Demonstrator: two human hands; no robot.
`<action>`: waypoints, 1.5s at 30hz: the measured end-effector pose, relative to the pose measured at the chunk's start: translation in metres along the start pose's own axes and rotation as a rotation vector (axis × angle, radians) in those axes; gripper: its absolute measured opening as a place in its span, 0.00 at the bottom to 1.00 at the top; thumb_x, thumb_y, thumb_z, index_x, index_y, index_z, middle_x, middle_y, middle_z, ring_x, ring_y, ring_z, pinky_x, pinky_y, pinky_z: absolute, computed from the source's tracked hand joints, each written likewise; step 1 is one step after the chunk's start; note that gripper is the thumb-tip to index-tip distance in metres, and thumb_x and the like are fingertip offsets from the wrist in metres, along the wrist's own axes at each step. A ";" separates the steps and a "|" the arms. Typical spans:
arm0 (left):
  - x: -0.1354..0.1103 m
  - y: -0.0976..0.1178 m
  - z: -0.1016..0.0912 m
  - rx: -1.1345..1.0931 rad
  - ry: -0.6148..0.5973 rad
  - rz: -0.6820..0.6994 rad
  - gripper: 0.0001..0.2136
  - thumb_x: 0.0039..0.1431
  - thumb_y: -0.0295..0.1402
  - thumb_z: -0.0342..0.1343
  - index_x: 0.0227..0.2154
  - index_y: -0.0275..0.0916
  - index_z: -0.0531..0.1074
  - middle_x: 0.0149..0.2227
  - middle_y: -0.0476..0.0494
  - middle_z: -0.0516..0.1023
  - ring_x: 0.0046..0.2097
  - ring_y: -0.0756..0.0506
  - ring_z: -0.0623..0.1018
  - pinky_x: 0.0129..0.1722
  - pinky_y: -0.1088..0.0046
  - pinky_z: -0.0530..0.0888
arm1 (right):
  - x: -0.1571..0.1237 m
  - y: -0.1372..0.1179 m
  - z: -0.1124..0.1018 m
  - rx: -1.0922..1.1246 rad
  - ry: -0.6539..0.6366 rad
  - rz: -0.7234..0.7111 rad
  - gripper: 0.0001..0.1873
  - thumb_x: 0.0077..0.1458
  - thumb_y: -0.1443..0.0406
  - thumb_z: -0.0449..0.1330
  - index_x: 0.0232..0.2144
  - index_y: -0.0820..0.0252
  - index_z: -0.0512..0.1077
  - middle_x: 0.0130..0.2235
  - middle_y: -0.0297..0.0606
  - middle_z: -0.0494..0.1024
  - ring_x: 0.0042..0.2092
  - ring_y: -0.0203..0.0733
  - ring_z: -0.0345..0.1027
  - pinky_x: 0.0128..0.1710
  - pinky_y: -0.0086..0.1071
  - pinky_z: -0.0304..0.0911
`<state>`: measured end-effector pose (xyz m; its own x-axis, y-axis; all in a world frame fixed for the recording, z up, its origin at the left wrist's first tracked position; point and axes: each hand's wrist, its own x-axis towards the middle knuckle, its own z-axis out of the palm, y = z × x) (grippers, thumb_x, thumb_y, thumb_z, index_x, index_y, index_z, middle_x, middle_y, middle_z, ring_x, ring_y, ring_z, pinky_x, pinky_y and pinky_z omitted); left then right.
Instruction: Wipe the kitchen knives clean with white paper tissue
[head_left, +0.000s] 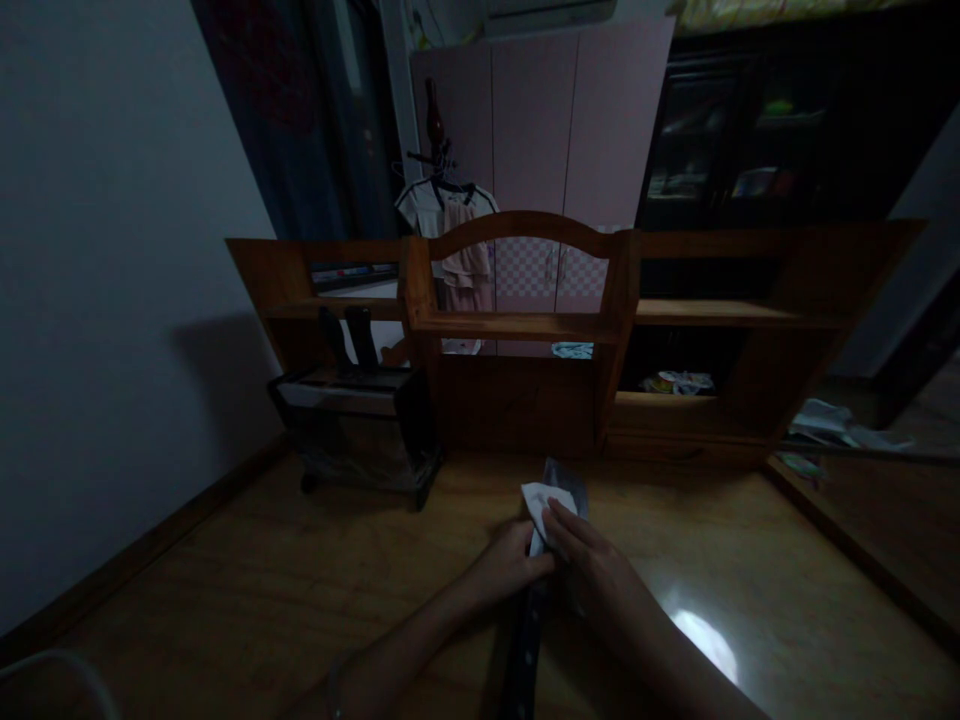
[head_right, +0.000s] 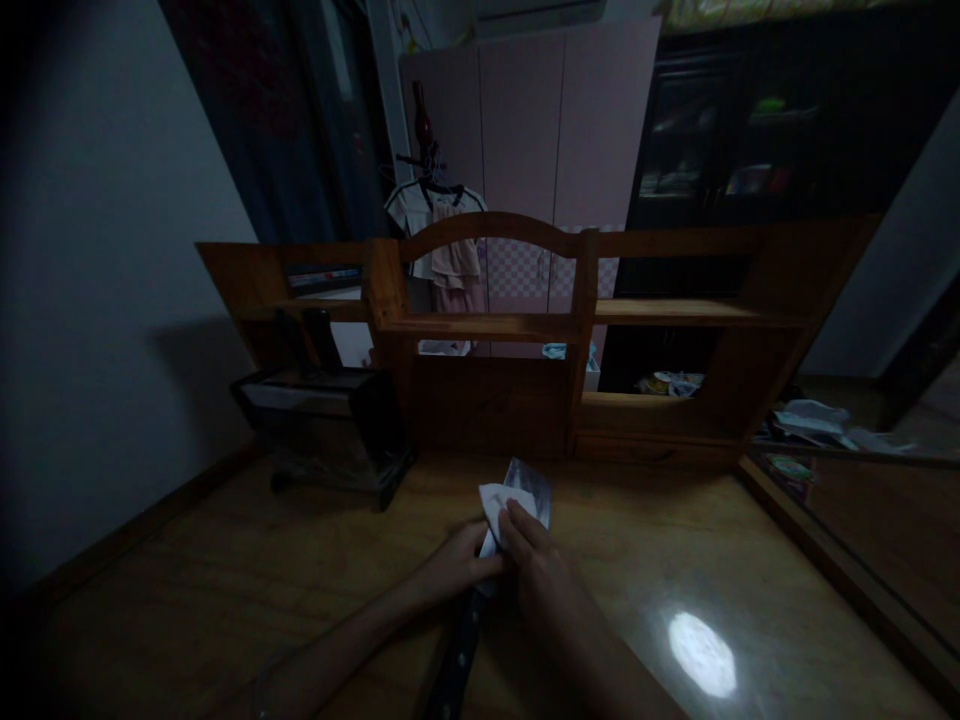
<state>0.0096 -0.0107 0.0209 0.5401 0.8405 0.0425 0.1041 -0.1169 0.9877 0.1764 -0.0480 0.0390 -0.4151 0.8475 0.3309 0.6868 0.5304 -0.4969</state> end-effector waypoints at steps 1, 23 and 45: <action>0.000 0.000 0.000 0.001 -0.002 0.000 0.11 0.49 0.30 0.57 0.36 0.32 0.72 0.32 0.48 0.72 0.33 0.49 0.70 0.32 0.78 0.65 | 0.000 0.001 0.000 -0.011 0.002 0.012 0.35 0.49 0.78 0.50 0.60 0.59 0.59 0.63 0.47 0.57 0.61 0.48 0.55 0.58 0.41 0.57; 0.001 -0.003 -0.002 0.099 0.016 0.019 0.11 0.48 0.28 0.56 0.36 0.31 0.73 0.35 0.46 0.75 0.38 0.45 0.73 0.35 0.76 0.68 | -0.003 -0.008 -0.006 -0.088 -0.050 -0.044 0.34 0.51 0.79 0.48 0.60 0.61 0.58 0.63 0.47 0.55 0.61 0.46 0.55 0.58 0.39 0.58; 0.001 -0.002 -0.001 0.059 0.023 0.022 0.11 0.50 0.30 0.57 0.38 0.31 0.72 0.35 0.46 0.75 0.36 0.47 0.72 0.33 0.77 0.68 | 0.002 -0.002 0.000 -0.060 -0.022 0.001 0.37 0.48 0.80 0.48 0.61 0.58 0.58 0.62 0.47 0.57 0.60 0.47 0.57 0.57 0.40 0.59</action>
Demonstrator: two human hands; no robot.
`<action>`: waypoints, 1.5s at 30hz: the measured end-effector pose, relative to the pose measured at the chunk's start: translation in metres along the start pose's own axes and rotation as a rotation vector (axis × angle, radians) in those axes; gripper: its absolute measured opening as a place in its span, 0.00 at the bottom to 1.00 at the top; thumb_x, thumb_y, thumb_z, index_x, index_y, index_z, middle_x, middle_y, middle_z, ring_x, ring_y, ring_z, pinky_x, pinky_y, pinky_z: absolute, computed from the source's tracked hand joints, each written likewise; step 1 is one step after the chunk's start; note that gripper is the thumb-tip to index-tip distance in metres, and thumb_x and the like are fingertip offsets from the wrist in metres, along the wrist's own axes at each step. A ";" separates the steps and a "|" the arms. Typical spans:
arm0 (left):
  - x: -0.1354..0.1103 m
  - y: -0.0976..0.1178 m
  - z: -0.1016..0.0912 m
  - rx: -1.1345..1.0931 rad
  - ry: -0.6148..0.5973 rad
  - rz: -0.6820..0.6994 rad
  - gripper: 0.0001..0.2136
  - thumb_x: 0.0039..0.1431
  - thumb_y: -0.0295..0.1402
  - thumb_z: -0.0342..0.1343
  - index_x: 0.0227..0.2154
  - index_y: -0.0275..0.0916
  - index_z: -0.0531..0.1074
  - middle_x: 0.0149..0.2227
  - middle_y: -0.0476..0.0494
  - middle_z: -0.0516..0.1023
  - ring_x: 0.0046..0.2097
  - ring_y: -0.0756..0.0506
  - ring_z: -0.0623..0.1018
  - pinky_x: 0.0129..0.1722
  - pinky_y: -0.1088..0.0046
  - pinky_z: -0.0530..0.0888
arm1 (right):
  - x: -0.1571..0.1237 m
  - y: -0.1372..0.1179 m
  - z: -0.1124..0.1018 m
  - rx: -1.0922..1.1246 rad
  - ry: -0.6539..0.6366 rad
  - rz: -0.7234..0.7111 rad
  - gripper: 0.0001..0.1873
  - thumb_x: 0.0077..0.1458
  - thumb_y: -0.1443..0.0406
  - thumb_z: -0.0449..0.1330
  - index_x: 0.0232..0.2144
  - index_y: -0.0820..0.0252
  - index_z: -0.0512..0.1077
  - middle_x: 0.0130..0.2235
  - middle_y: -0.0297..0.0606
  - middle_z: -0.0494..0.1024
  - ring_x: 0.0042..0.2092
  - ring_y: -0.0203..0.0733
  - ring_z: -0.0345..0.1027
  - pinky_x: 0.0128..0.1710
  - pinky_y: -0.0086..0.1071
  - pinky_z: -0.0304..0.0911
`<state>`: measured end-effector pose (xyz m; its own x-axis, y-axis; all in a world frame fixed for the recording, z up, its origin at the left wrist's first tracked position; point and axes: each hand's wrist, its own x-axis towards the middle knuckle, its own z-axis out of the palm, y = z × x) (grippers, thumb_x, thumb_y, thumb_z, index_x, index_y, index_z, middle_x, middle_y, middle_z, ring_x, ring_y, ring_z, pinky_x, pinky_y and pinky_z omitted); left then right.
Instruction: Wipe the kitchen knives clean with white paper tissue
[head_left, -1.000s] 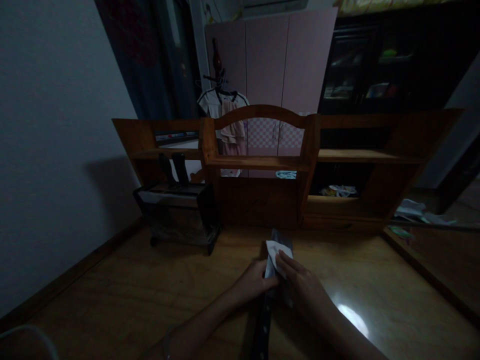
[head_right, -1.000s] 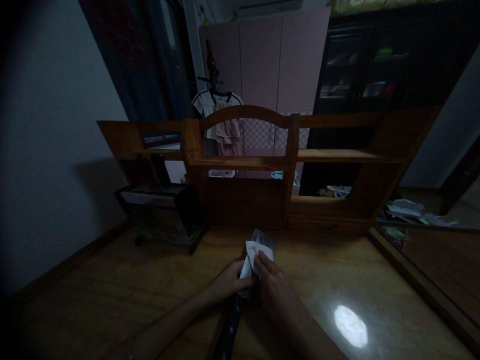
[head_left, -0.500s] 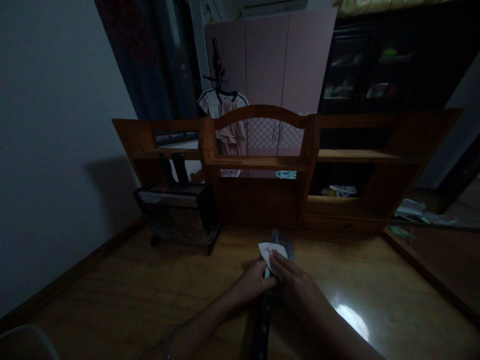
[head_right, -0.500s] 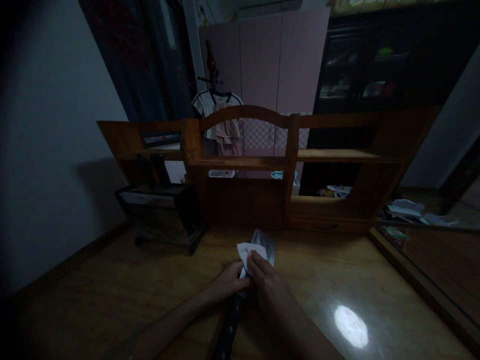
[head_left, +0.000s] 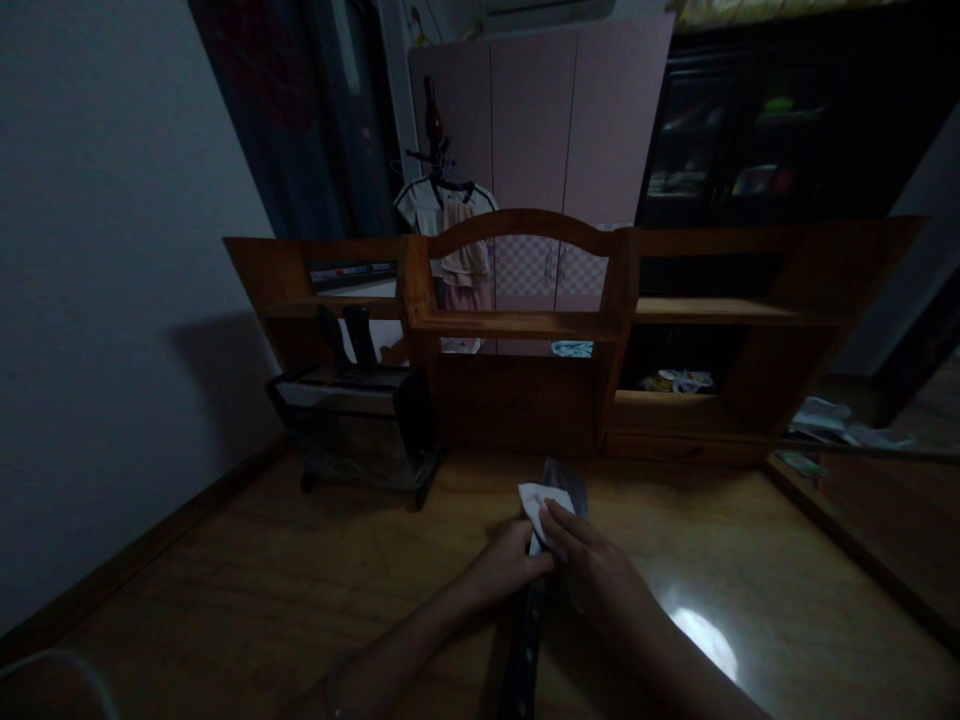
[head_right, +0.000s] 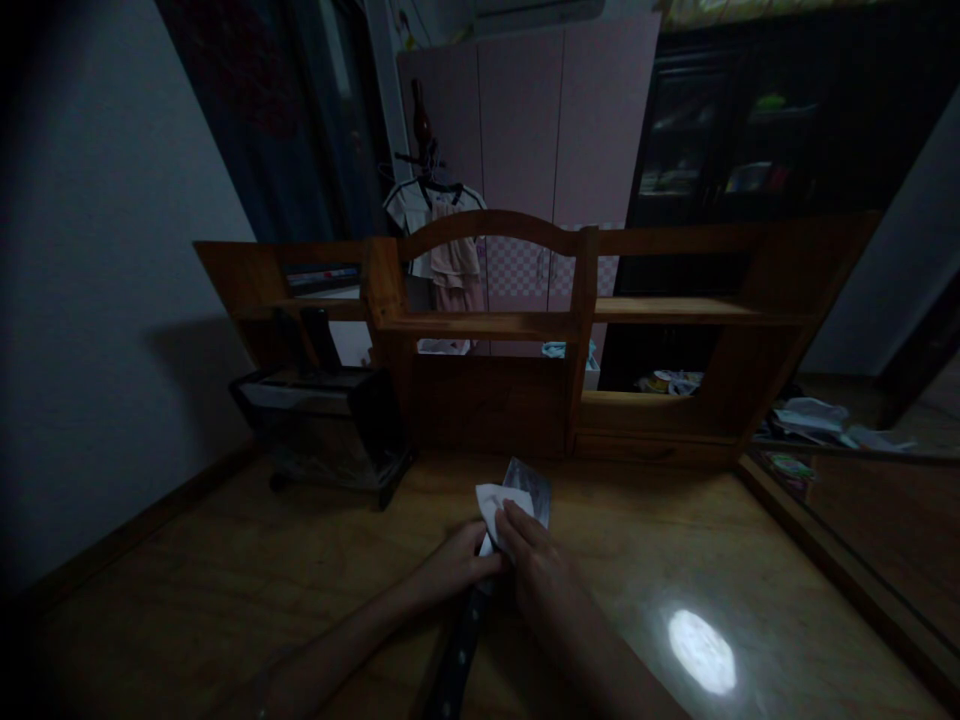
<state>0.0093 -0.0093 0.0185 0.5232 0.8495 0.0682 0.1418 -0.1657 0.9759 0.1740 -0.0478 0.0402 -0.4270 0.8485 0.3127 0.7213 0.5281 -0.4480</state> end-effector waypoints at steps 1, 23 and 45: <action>0.000 0.000 0.000 -0.001 0.000 0.001 0.11 0.50 0.30 0.57 0.38 0.31 0.72 0.35 0.46 0.75 0.36 0.47 0.72 0.34 0.77 0.68 | -0.001 0.001 0.001 0.005 0.012 -0.003 0.37 0.48 0.80 0.48 0.61 0.57 0.58 0.62 0.45 0.57 0.60 0.46 0.57 0.57 0.40 0.59; -0.001 -0.002 0.001 0.005 0.008 -0.034 0.13 0.50 0.31 0.56 0.39 0.32 0.72 0.34 0.46 0.74 0.35 0.48 0.72 0.32 0.77 0.67 | -0.001 0.004 0.003 0.032 0.088 -0.042 0.34 0.49 0.78 0.50 0.59 0.57 0.61 0.61 0.46 0.60 0.59 0.47 0.59 0.56 0.41 0.60; 0.001 -0.006 0.001 0.049 0.024 -0.030 0.07 0.48 0.27 0.54 0.32 0.32 0.71 0.29 0.49 0.71 0.31 0.50 0.69 0.29 0.79 0.64 | -0.001 0.000 -0.003 0.004 0.035 -0.038 0.30 0.55 0.74 0.48 0.60 0.59 0.59 0.62 0.47 0.59 0.60 0.47 0.58 0.56 0.40 0.60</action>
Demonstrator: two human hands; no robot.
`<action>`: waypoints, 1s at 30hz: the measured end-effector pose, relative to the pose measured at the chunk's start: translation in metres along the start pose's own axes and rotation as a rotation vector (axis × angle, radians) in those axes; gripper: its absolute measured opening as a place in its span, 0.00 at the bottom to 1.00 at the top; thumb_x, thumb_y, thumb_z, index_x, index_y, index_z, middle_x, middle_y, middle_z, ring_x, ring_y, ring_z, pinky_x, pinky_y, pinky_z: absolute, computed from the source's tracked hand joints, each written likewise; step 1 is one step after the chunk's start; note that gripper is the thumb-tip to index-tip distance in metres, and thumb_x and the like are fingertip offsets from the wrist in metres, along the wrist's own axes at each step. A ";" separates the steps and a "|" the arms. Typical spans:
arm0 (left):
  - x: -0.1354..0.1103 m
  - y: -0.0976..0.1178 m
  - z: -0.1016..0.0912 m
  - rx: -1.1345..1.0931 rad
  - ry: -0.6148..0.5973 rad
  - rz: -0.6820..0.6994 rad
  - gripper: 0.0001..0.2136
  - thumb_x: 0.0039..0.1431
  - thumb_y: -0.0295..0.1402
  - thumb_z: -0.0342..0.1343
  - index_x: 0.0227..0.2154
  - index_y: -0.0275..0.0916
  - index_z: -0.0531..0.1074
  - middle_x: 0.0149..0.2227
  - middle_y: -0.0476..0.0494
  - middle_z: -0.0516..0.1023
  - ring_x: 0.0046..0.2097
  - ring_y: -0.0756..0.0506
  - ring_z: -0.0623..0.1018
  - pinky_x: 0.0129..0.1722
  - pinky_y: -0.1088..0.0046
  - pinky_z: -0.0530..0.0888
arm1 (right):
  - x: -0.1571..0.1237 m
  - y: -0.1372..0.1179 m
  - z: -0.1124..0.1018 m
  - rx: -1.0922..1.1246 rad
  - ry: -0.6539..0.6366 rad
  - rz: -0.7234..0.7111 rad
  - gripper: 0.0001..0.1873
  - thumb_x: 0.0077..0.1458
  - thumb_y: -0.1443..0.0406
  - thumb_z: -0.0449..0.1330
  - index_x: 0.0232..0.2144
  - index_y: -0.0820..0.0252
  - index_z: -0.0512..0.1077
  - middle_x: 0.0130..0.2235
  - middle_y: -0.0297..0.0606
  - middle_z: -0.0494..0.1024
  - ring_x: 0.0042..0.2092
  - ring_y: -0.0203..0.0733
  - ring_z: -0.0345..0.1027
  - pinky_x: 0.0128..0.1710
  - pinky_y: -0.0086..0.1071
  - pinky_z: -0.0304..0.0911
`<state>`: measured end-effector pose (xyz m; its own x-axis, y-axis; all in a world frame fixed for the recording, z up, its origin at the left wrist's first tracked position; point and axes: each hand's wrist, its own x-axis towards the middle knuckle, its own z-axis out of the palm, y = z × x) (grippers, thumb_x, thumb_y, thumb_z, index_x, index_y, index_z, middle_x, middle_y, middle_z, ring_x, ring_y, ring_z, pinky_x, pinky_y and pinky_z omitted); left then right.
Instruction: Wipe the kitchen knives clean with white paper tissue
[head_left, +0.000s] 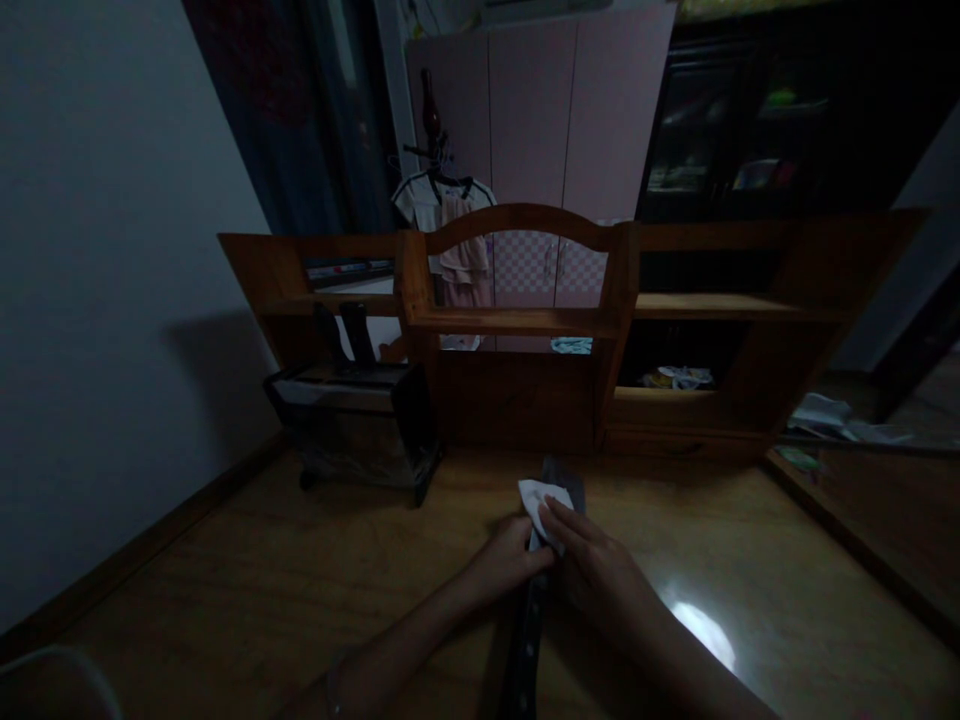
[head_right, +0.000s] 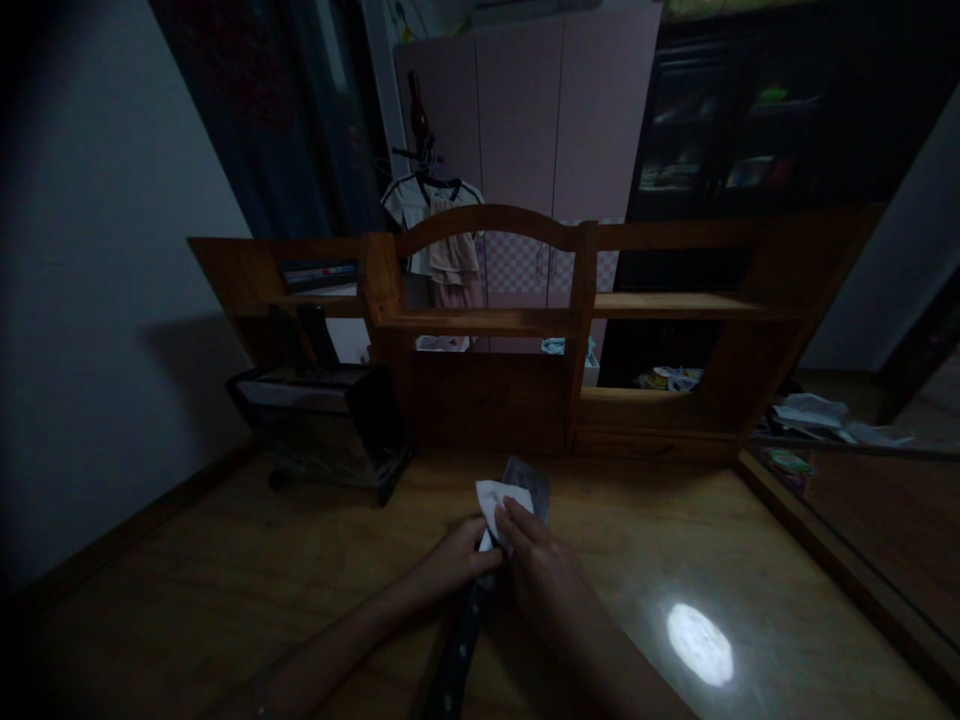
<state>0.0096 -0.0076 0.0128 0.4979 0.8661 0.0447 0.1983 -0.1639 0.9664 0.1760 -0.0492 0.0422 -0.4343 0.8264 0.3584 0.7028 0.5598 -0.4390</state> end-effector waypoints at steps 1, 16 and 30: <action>0.000 0.000 0.000 -0.003 -0.007 0.005 0.07 0.48 0.28 0.54 0.32 0.32 0.71 0.29 0.49 0.71 0.31 0.50 0.69 0.28 0.79 0.64 | 0.000 0.000 0.000 -0.001 0.001 0.000 0.29 0.55 0.74 0.48 0.60 0.58 0.59 0.62 0.47 0.59 0.60 0.47 0.58 0.56 0.40 0.60; -0.001 0.001 0.000 -0.011 -0.009 -0.017 0.09 0.49 0.28 0.53 0.33 0.32 0.72 0.31 0.48 0.73 0.33 0.48 0.71 0.30 0.78 0.65 | -0.001 0.003 0.001 0.002 -0.004 -0.005 0.30 0.56 0.75 0.47 0.61 0.57 0.57 0.62 0.45 0.58 0.60 0.45 0.57 0.56 0.40 0.60; 0.000 0.004 0.000 -0.030 -0.017 -0.011 0.08 0.49 0.29 0.54 0.33 0.32 0.72 0.32 0.47 0.73 0.35 0.48 0.71 0.32 0.78 0.66 | -0.001 0.007 0.005 0.009 0.033 -0.020 0.31 0.55 0.75 0.47 0.60 0.56 0.59 0.61 0.45 0.60 0.59 0.46 0.59 0.55 0.40 0.61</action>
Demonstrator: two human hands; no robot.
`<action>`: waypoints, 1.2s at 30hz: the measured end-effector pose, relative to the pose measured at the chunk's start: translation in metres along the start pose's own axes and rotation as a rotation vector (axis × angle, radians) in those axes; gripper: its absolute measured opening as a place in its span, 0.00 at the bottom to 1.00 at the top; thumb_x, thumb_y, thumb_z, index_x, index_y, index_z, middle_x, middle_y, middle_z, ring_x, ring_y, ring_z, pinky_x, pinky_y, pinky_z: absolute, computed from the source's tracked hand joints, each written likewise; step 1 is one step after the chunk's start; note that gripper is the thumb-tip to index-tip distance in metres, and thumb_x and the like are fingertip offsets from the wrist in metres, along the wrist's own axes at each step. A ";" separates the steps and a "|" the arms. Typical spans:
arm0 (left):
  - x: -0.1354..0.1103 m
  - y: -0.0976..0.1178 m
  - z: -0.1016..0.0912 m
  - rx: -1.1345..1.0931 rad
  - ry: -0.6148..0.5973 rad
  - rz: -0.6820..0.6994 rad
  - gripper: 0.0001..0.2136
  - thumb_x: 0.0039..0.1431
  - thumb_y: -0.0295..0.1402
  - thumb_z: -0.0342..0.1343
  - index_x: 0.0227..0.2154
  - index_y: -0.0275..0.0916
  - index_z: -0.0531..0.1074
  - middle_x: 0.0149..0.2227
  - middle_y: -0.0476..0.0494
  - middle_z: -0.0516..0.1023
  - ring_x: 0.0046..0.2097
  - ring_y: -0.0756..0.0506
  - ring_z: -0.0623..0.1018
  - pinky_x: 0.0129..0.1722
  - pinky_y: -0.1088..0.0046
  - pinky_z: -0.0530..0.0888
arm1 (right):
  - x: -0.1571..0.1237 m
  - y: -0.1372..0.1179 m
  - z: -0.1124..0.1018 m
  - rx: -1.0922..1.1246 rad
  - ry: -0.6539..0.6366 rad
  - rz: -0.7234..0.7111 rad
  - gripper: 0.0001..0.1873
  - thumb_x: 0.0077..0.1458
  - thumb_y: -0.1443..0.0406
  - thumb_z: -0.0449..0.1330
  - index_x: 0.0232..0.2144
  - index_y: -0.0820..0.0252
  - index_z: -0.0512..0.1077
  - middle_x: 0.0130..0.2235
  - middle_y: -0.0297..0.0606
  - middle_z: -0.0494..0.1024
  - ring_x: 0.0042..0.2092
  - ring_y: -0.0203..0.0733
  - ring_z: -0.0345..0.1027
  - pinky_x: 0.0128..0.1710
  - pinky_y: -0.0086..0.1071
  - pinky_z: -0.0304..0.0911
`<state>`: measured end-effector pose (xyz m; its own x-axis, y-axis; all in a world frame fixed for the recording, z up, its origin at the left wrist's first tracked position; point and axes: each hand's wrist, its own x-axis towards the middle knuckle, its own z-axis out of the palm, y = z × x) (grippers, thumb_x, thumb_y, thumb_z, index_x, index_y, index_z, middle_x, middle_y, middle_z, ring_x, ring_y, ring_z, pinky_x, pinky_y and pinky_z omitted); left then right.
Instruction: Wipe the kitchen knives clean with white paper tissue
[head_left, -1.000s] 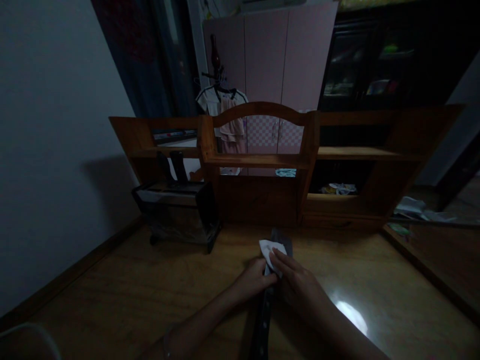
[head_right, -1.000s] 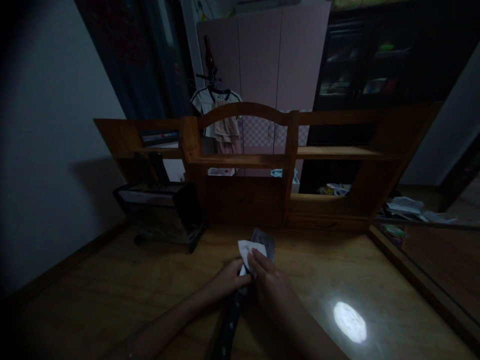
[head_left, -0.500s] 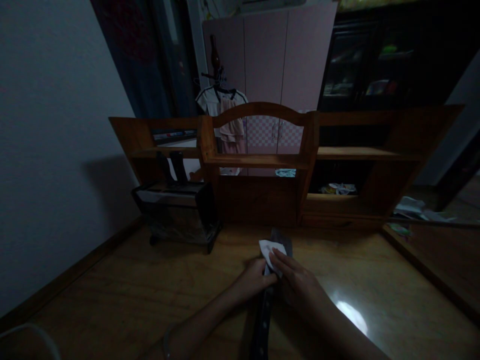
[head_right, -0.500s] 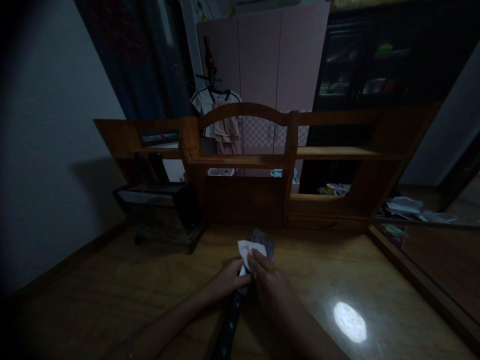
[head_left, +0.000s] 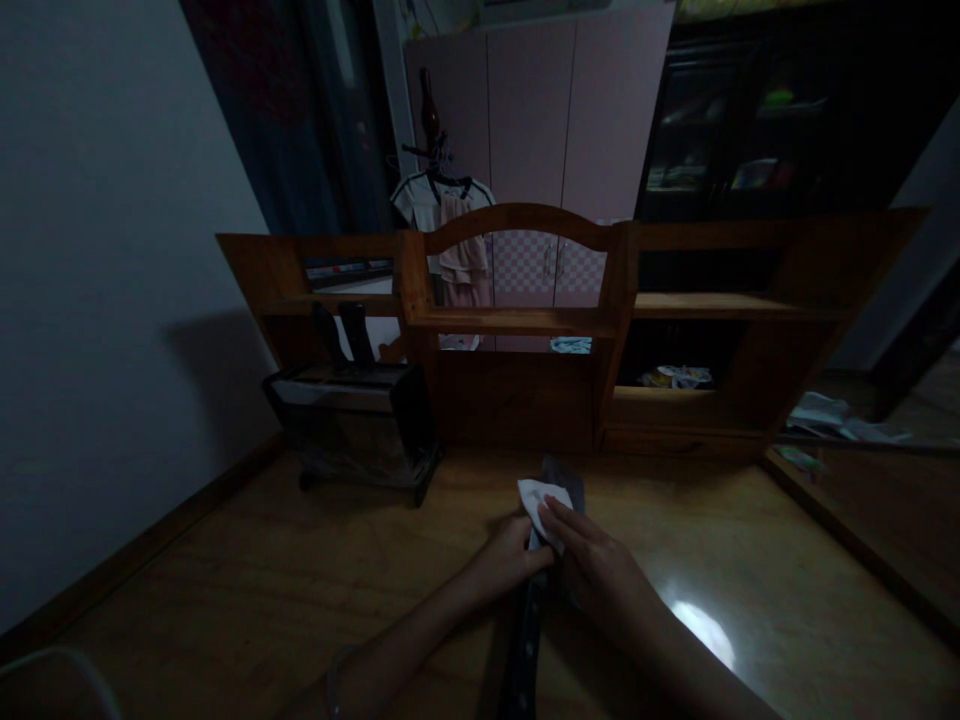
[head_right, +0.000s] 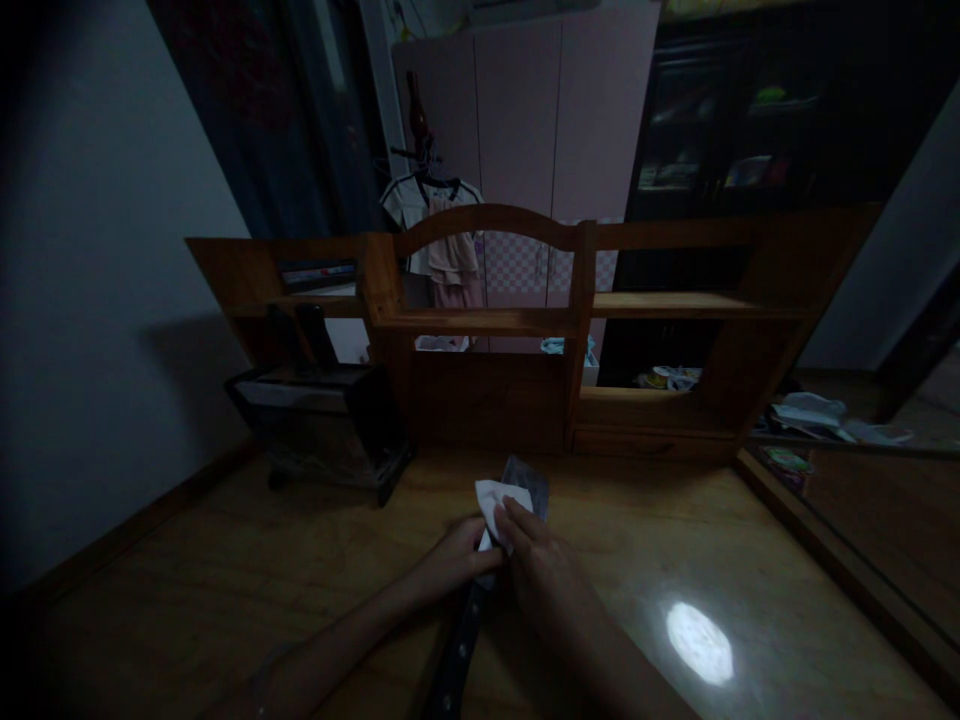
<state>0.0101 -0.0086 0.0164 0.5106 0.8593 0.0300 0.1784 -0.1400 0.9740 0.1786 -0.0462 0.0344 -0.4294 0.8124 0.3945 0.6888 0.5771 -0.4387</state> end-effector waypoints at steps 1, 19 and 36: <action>0.000 -0.001 0.000 0.006 0.003 -0.002 0.07 0.49 0.29 0.54 0.32 0.32 0.72 0.32 0.47 0.73 0.35 0.48 0.71 0.32 0.78 0.65 | 0.000 -0.001 -0.001 0.005 0.004 -0.003 0.30 0.55 0.75 0.48 0.60 0.56 0.59 0.61 0.45 0.61 0.59 0.46 0.59 0.56 0.41 0.61; -0.001 0.001 0.000 0.041 0.020 0.008 0.06 0.48 0.27 0.53 0.31 0.32 0.71 0.30 0.49 0.72 0.32 0.49 0.70 0.30 0.78 0.64 | -0.001 -0.002 -0.002 0.014 -0.016 0.012 0.30 0.56 0.74 0.47 0.61 0.55 0.57 0.62 0.43 0.59 0.60 0.46 0.58 0.56 0.40 0.61; -0.001 -0.002 0.000 0.018 0.022 0.012 0.08 0.47 0.26 0.53 0.32 0.32 0.71 0.29 0.49 0.72 0.32 0.49 0.70 0.29 0.78 0.64 | 0.002 -0.007 -0.006 -0.028 -0.075 0.031 0.30 0.56 0.74 0.47 0.61 0.59 0.57 0.63 0.45 0.57 0.60 0.47 0.56 0.57 0.40 0.59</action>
<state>0.0090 -0.0088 0.0147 0.4938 0.8683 0.0467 0.1872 -0.1586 0.9694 0.1765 -0.0495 0.0436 -0.4496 0.8343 0.3191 0.7180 0.5501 -0.4265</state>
